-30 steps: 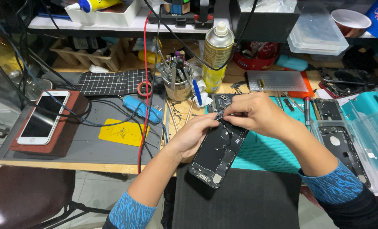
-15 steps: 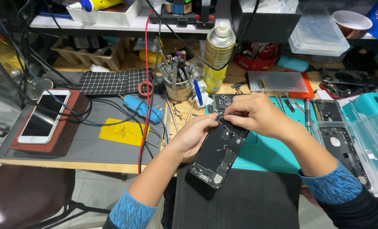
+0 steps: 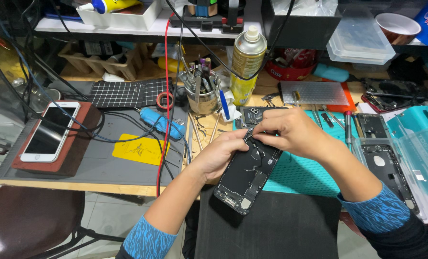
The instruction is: The person disassembles a smartphone, removes a ribbon cable, cleans it with a brush, and reinserts it into the phone chassis. They then use a small screwdriver to tighten screws on the internal frame.
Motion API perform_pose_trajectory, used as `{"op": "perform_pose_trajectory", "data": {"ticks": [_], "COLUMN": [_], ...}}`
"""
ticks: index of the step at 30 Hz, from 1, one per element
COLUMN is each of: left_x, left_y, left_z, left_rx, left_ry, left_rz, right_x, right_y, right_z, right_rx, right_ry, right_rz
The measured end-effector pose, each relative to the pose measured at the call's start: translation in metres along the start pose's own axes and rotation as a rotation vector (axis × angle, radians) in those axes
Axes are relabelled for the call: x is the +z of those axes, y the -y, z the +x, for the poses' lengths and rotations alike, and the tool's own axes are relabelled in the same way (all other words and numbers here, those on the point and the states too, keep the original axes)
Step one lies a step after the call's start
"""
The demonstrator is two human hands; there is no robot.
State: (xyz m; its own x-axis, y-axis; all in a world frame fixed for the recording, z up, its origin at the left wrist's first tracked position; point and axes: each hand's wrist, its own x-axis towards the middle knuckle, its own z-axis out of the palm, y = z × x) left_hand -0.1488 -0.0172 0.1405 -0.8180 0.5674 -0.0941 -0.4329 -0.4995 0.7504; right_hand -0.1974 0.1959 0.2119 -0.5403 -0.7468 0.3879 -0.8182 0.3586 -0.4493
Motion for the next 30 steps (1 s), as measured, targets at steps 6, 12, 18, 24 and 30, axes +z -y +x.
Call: {"op": "perform_pose_trajectory", "data": {"ticks": [6,12,18,24,30], "left_x": [0.005,0.007,0.007,0.002,0.001], "left_y": [-0.003,-0.002,-0.001,0.004,0.006], "left_z": [0.0,-0.001,-0.002,0.0,0.001], "left_rx": [0.013,0.024,0.043,0.026,0.019], "left_ry": [0.016,-0.024,-0.042,-0.038,-0.067], "left_rz": [0.068,0.199,0.247,0.209,0.169], "right_x": [0.0,0.003,0.006,0.011,0.012], "right_y": [0.004,0.006,0.009,0.014,0.018], "right_z": [0.0,-0.002,-0.003,-0.004,-0.004], "right_rx": [-0.017,-0.022,-0.042,-0.081,-0.108], "right_ry": [-0.017,-0.035,-0.059,-0.11,-0.124], "right_rz": [-0.064,-0.077,-0.107,-0.19,-0.211]}}
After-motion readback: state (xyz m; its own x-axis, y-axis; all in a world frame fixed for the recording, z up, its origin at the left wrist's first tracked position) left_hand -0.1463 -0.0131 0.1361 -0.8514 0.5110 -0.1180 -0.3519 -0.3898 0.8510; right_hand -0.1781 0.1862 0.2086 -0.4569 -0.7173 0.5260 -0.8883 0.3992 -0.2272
